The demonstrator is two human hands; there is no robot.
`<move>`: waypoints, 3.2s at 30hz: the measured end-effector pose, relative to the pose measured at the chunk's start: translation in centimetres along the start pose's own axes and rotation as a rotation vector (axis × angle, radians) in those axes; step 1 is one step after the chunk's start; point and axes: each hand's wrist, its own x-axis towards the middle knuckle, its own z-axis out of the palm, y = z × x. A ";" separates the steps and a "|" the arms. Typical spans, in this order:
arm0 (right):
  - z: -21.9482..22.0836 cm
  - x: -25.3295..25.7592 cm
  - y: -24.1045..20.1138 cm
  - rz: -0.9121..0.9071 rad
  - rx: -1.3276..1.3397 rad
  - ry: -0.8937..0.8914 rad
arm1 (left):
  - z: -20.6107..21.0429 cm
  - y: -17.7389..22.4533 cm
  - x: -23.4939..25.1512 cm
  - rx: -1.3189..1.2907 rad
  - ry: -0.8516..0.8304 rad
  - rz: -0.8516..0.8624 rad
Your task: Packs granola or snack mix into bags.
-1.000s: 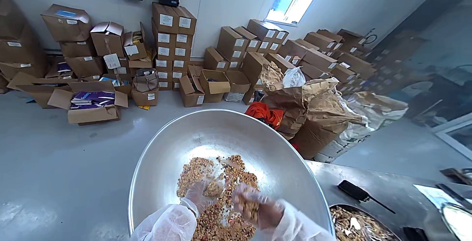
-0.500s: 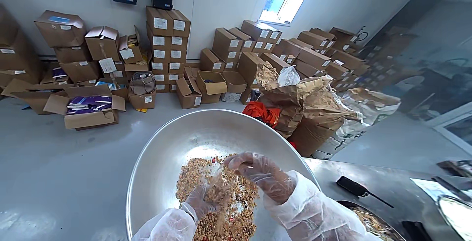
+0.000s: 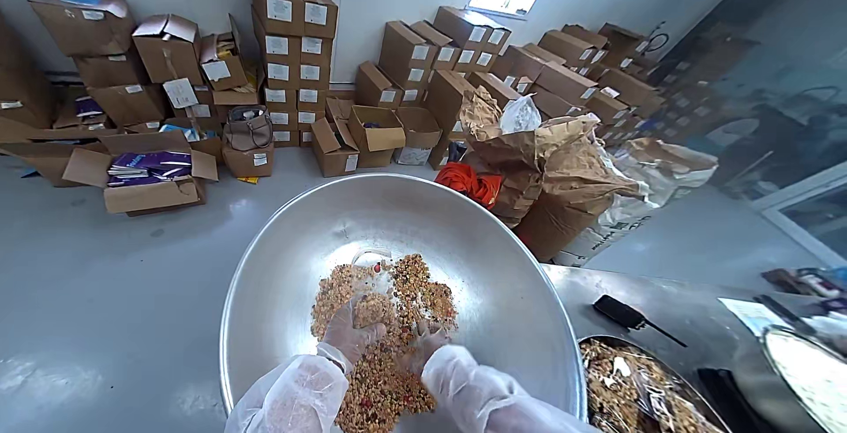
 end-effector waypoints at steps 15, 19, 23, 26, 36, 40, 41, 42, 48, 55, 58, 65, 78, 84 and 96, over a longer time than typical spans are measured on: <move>4.7 -5.9 1.2 -0.479 1.211 -0.810 | -0.8 4.8 -2.9 0.147 -0.122 -0.108; -4.4 -8.0 1.8 -0.839 1.669 -0.958 | -0.7 6.3 -3.6 0.192 -0.190 -0.093; -13.5 -12.4 0.7 -0.835 1.613 -0.427 | 0.3 2.7 -1.3 0.152 -0.202 -0.016; -16.3 -13.9 -1.8 -0.768 1.364 -0.003 | 0.7 0.9 0.1 0.164 -0.264 0.023; -16.0 -13.0 -2.1 -0.801 1.022 0.668 | 0.5 0.1 -0.8 0.083 -0.235 0.048; -9.3 -5.2 -0.7 -0.354 0.968 0.577 | -0.5 -0.6 -0.4 0.116 -0.146 0.030; -7.1 -3.6 -0.7 -0.281 0.778 0.344 | -0.7 -0.7 -0.3 0.110 -0.116 0.022; -4.8 -2.4 -1.4 -0.256 0.620 0.149 | -0.9 -0.6 -0.3 0.099 -0.090 0.012; 4.3 -1.9 -8.9 -0.304 0.022 -0.086 | -1.5 3.2 -2.9 0.107 -0.014 -0.092; 6.8 -3.1 -8.7 -0.448 0.154 -0.347 | -0.8 4.5 -3.4 0.097 -0.045 -0.083; 4.9 -4.7 -4.8 -0.344 0.727 -0.509 | -0.8 4.7 -3.2 0.092 -0.085 -0.052; -8.8 -8.9 1.7 -0.648 1.594 -0.579 | -0.7 5.7 -3.7 0.145 -0.153 -0.029; -16.9 -13.2 -3.1 -0.769 0.642 0.292 | -0.2 4.4 -3.4 0.100 -0.193 0.001; -17.2 -14.5 -1.9 -0.662 0.893 0.501 | 0.3 1.4 -1.1 0.002 -0.184 0.078; -8.0 -8.9 -2.2 -0.622 1.178 0.117 | 1.0 0.7 -0.5 -0.015 -0.258 0.048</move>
